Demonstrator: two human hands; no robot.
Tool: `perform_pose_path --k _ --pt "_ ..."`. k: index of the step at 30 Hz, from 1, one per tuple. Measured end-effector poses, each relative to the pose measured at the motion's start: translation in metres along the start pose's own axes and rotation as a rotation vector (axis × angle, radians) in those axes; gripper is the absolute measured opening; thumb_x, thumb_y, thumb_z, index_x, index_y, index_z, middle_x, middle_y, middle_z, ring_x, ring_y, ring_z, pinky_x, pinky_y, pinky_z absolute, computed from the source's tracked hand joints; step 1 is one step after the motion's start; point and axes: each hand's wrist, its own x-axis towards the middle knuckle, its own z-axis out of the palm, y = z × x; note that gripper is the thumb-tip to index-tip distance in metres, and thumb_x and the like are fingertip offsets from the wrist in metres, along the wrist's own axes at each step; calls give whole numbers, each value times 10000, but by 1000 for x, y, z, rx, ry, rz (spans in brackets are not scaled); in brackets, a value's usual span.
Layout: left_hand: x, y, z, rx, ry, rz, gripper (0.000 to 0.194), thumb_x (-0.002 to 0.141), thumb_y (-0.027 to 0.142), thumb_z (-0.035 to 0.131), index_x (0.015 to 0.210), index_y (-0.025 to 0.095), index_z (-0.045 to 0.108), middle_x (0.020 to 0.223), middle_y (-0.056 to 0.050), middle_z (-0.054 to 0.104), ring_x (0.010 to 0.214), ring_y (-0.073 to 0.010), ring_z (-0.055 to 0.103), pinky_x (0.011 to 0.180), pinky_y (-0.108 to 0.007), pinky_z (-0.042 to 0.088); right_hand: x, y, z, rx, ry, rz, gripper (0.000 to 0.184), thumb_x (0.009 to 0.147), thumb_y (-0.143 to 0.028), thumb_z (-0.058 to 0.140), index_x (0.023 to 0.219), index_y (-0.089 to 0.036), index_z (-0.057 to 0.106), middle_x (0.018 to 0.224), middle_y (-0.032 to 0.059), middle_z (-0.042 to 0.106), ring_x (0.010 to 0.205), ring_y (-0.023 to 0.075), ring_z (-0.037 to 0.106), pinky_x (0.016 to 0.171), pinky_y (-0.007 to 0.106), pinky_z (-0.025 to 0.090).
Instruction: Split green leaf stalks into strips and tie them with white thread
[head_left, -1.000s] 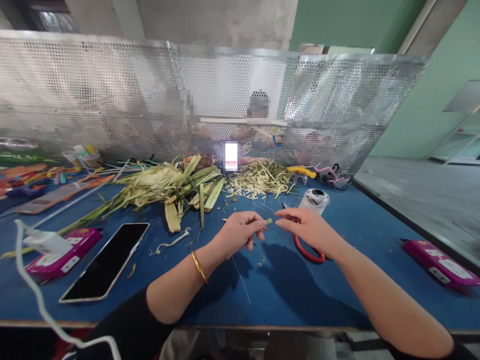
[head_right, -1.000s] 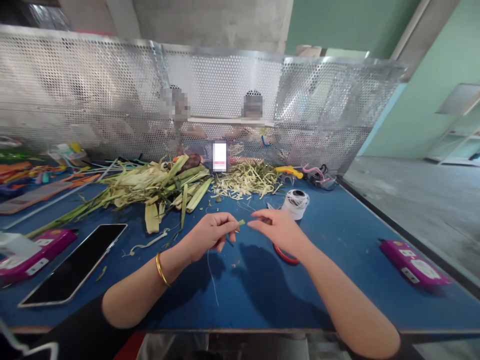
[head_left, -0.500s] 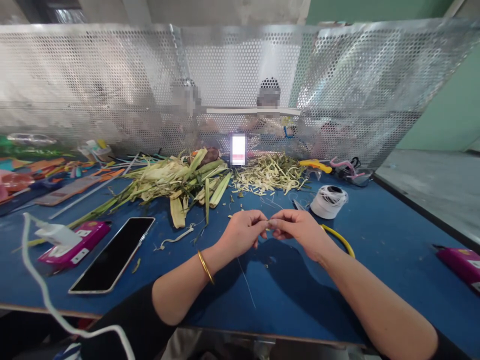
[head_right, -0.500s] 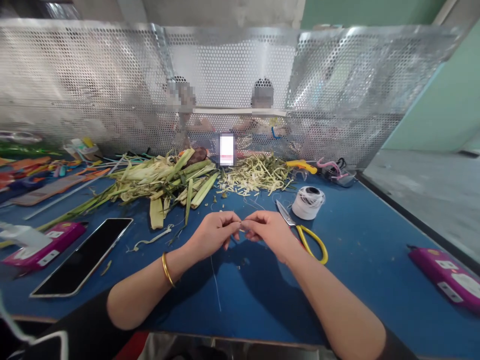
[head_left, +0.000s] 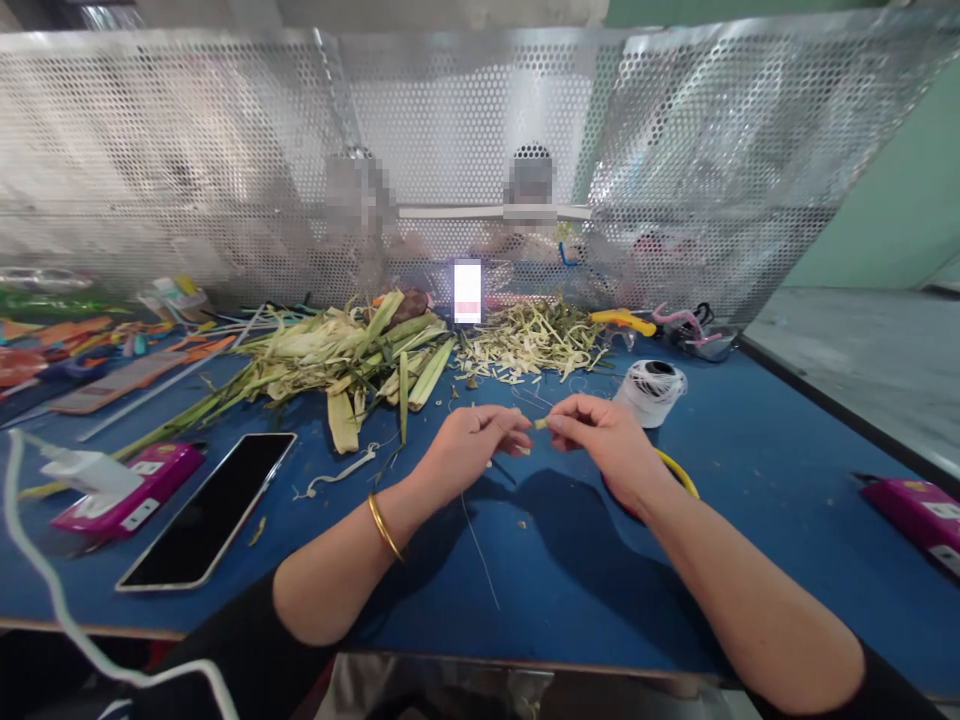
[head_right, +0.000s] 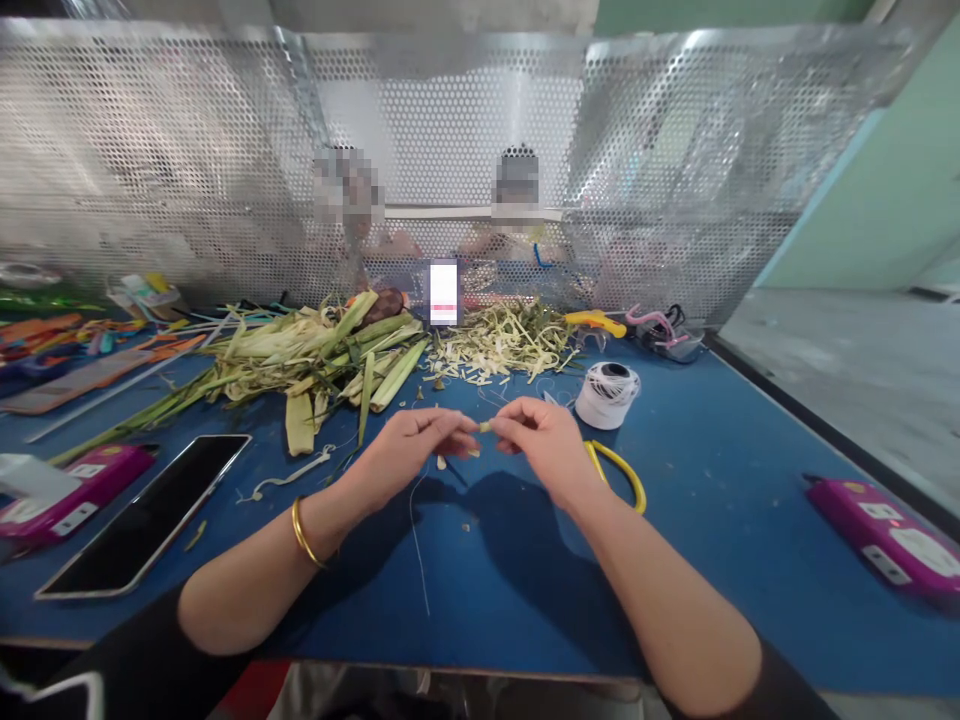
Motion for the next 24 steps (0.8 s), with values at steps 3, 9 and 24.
perform_pose_path --k 3,9,24 --pt "4 3 -19 235 264 150 225 852 316 512 982 220 669 908 -42 709 867 -178 632 791 -269 453 5 2 -7 25 101 -29 238 624 -410 690 671 -187 625 576 -23 594 557 127 561 609 296 472" --pt "12 -6 -45 616 384 92 142 712 373 662 728 239 704 774 -40 680 785 -227 584 721 -304 399 9 9 -7 -13 118 -36 243 623 -416 691 665 -187 618 571 -27 583 562 134 565 622 307 479" --pt "33 -40 -26 470 90 108 148 704 315 609 722 209 712 737 -3 694 718 -161 585 644 -241 396 11 20 -5 -230 5 -116 192 704 -383 631 711 -192 638 731 20 666 736 183 589 732 328 450"
